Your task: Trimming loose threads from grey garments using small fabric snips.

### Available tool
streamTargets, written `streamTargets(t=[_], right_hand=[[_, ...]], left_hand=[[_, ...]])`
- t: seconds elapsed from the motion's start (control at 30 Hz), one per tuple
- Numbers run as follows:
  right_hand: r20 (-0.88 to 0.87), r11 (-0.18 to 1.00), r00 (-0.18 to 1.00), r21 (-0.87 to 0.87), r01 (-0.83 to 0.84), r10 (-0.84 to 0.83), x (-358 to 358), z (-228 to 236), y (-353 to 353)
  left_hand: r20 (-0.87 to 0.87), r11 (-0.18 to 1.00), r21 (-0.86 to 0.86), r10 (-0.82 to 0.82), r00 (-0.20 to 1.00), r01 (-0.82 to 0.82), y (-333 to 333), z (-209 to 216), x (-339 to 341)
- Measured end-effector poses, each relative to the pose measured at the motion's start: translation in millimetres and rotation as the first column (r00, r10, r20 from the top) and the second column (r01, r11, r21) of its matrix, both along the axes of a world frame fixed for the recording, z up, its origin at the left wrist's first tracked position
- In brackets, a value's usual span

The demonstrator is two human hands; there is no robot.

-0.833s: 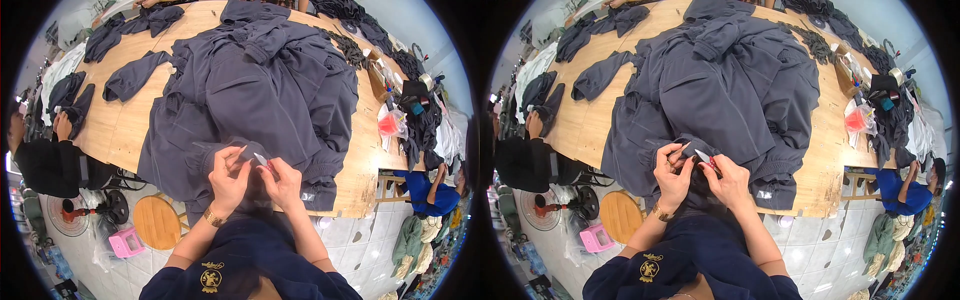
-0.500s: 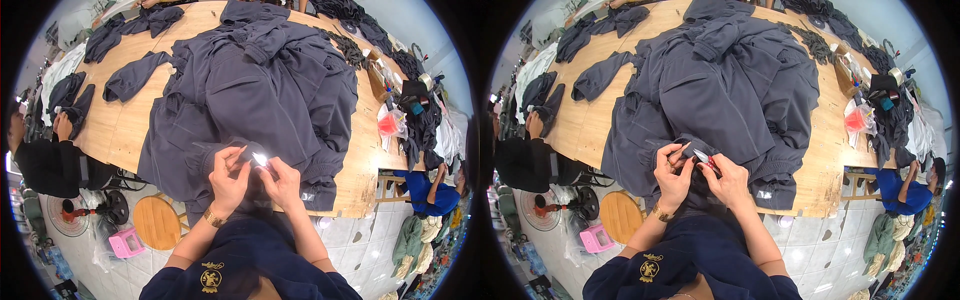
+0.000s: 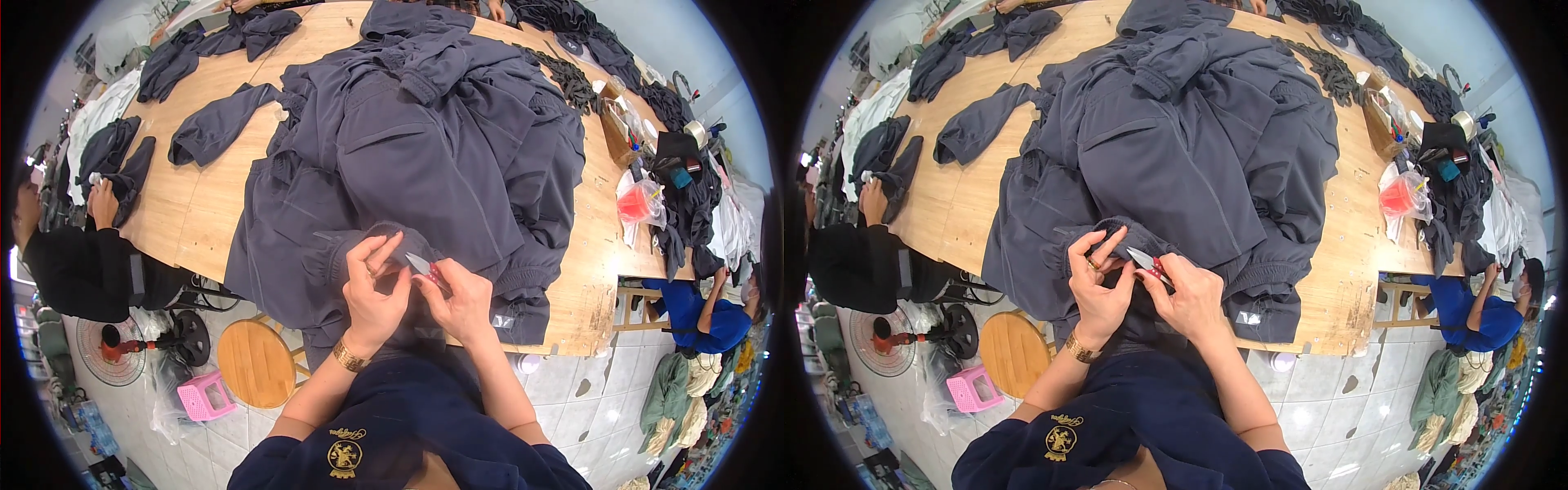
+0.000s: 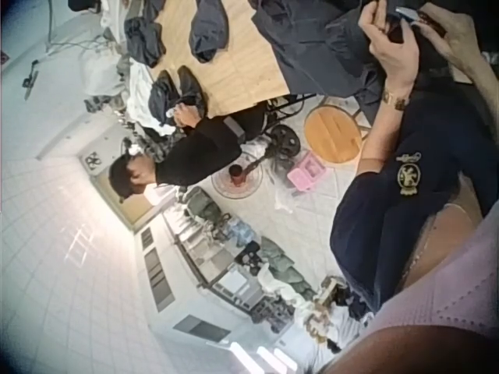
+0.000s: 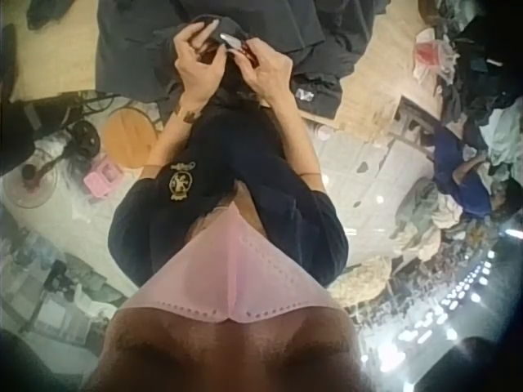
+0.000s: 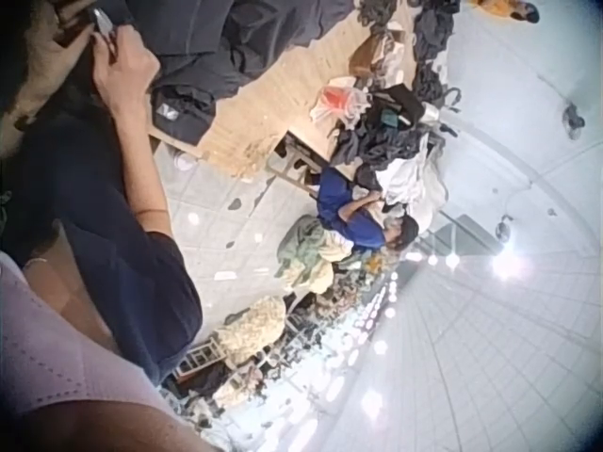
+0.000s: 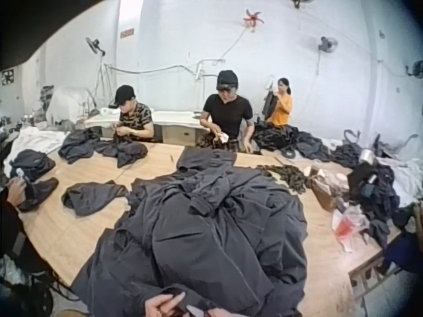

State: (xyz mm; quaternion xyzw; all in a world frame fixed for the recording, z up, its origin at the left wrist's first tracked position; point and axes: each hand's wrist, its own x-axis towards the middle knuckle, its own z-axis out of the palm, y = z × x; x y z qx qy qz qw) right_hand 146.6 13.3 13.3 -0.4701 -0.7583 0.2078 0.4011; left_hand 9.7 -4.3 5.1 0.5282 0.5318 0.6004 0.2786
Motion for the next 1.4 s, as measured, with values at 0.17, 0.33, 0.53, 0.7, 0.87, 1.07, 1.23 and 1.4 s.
streamTargets(t=[0.17,0.33,0.53,0.7,0.87,1.07,1.23,1.4], right_hand=[[-0.002,0.999,1.0,0.037,0.006,-0.006,-2,-1,0],[-0.057,0.999,0.998,-0.034,0.017,-0.019,1,-1,-1],[-0.005,0.999,1.0,-0.039,-0.007,0.007,1,8,0],[0.026,0.998,1.0,-0.061,-0.005,0.007,0,12,-1],[0.04,0.999,0.999,-0.042,0.002,0.0,0,13,-1],[0.123,1.0,0.992,0.007,0.002,-0.003,1,13,0],[0.082,0.998,0.996,0.054,0.015,-0.019,2,7,2],[0.091,0.999,0.996,0.032,-0.005,0.002,2,12,2]], left_hand=[[-0.039,1.0,0.009,-0.007,0.999,0.007,0,-1,-1],[-0.079,0.999,0.038,-0.021,0.997,0.024,1,4,-1],[-0.145,0.999,0.049,0.022,0.989,-0.015,0,-2,-1],[-0.2,0.997,0.077,0.036,0.979,-0.021,-2,-5,-2],[-0.228,0.994,0.105,0.036,0.973,-0.012,-2,-7,-2],[-0.26,0.994,0.112,0.039,0.965,-0.01,-1,-7,-3],[-0.211,0.997,0.079,0.035,0.977,-0.019,-1,-3,-1],[-0.272,0.993,0.119,0.043,0.961,-0.011,0,-5,-3]])
